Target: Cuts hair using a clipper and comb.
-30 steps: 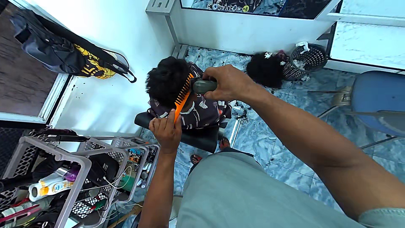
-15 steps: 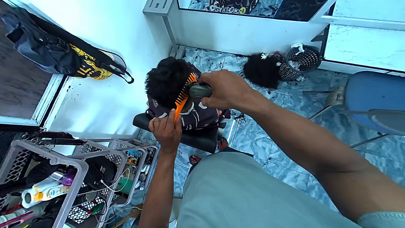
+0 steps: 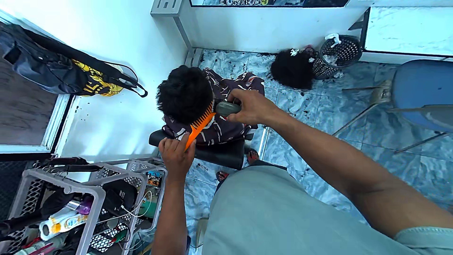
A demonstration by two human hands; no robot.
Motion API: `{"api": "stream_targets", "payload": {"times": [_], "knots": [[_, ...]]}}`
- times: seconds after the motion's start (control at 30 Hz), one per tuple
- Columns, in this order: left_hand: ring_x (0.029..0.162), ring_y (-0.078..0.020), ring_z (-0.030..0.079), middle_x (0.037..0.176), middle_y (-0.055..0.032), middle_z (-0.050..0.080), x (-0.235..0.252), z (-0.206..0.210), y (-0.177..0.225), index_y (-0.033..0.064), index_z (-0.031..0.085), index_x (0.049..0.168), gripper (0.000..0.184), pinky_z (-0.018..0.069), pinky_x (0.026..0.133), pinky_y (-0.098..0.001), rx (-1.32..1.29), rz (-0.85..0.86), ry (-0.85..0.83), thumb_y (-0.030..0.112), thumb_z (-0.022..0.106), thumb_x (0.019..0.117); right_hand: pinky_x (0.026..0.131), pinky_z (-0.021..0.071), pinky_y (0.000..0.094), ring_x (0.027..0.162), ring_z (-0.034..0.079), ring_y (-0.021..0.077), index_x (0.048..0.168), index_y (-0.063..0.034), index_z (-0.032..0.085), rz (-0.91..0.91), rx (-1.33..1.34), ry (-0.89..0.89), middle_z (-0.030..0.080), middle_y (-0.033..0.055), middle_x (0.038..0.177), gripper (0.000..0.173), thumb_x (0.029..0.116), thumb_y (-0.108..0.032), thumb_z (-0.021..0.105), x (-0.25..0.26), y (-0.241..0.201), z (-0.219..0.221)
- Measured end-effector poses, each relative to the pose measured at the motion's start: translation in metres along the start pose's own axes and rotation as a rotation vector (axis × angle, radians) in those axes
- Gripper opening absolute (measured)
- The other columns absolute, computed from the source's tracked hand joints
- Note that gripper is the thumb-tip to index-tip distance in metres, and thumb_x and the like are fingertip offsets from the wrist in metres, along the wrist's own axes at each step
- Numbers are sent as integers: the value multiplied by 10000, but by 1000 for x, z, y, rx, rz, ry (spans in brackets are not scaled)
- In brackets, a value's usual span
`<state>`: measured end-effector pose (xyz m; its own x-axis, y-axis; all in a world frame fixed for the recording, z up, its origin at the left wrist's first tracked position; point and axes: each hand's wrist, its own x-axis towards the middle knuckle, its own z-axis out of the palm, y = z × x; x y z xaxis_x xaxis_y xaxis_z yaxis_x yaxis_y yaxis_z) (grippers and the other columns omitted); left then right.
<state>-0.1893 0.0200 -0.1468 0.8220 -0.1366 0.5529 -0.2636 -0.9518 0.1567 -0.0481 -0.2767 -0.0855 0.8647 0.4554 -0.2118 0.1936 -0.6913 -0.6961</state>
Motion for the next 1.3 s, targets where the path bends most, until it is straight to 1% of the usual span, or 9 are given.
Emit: {"api": "stream_targets", "payload": {"times": [0.27, 0.4, 0.47, 0.57, 0.63, 0.93, 1.1, 1.2, 1.3], "knots": [[803, -242, 615, 772, -63, 649, 18, -8, 11, 134, 767, 1185, 295, 434, 971, -480, 83, 26, 132, 312, 727, 953, 733, 571, 527, 849, 695, 235, 1193, -167, 654, -23, -8, 3, 712, 46, 942, 483, 790, -384, 807, 10, -8, -9], [815, -247, 616, 773, -70, 645, 18, -9, 10, 133, 766, 1192, 292, 432, 982, -477, 75, 42, 151, 287, 742, 945, 715, 582, 480, 809, 688, 193, 1174, -171, 666, -149, 50, 17, 707, 21, 926, 465, 783, -370, 819, 7, -19, -7], [832, -253, 627, 794, -75, 665, 11, -16, 3, 138, 759, 1208, 301, 432, 991, -490, 50, 66, 57, 291, 732, 950, 706, 583, 476, 796, 685, 192, 1171, -160, 663, -169, 72, 11, 705, 27, 921, 458, 788, -359, 817, 3, -15, -5], [859, -262, 663, 819, -70, 703, -8, -26, -20, 167, 765, 1204, 313, 455, 991, -526, 39, 127, -237, 356, 670, 973, 699, 577, 504, 795, 682, 217, 1155, -155, 669, -68, 69, 4, 700, 41, 911, 449, 784, -357, 821, -3, 6, -7], [830, -260, 654, 791, -67, 687, -11, -29, -24, 171, 768, 1205, 326, 455, 979, -525, 63, 145, -302, 376, 649, 982, 694, 569, 524, 789, 679, 234, 1150, -151, 670, -1, 81, -12, 696, 54, 900, 452, 785, -371, 820, -3, 20, -5], [731, -233, 590, 728, -62, 644, 60, -47, 20, 114, 781, 1159, 311, 424, 909, -462, 151, 138, -120, 330, 679, 959, 739, 568, 533, 824, 679, 253, 1145, -125, 693, 1, 255, -73, 700, 81, 918, 474, 771, -351, 875, 24, 29, -7], [716, -223, 572, 707, -53, 625, 68, -49, 25, 115, 779, 1172, 313, 416, 897, -450, 181, 132, -95, 327, 686, 961, 716, 567, 503, 801, 676, 222, 1101, -134, 702, -46, 275, -91, 700, 59, 895, 415, 776, -336, 863, 36, 21, -21], [712, -221, 571, 706, -55, 625, 67, -47, 28, 115, 783, 1161, 299, 418, 888, -447, 190, 134, -79, 316, 690, 960, 758, 576, 477, 843, 688, 201, 1108, -135, 707, -93, 289, -111, 717, 48, 941, 409, 783, -321, 870, 38, 10, -29], [718, -224, 575, 719, -57, 634, 66, -46, 27, 110, 783, 1155, 298, 420, 890, -450, 184, 135, -66, 313, 697, 955, 749, 579, 465, 830, 690, 186, 1081, -137, 713, -125, 297, -124, 721, 42, 931, 384, 774, -308, 868, 39, 8, -30]]}}
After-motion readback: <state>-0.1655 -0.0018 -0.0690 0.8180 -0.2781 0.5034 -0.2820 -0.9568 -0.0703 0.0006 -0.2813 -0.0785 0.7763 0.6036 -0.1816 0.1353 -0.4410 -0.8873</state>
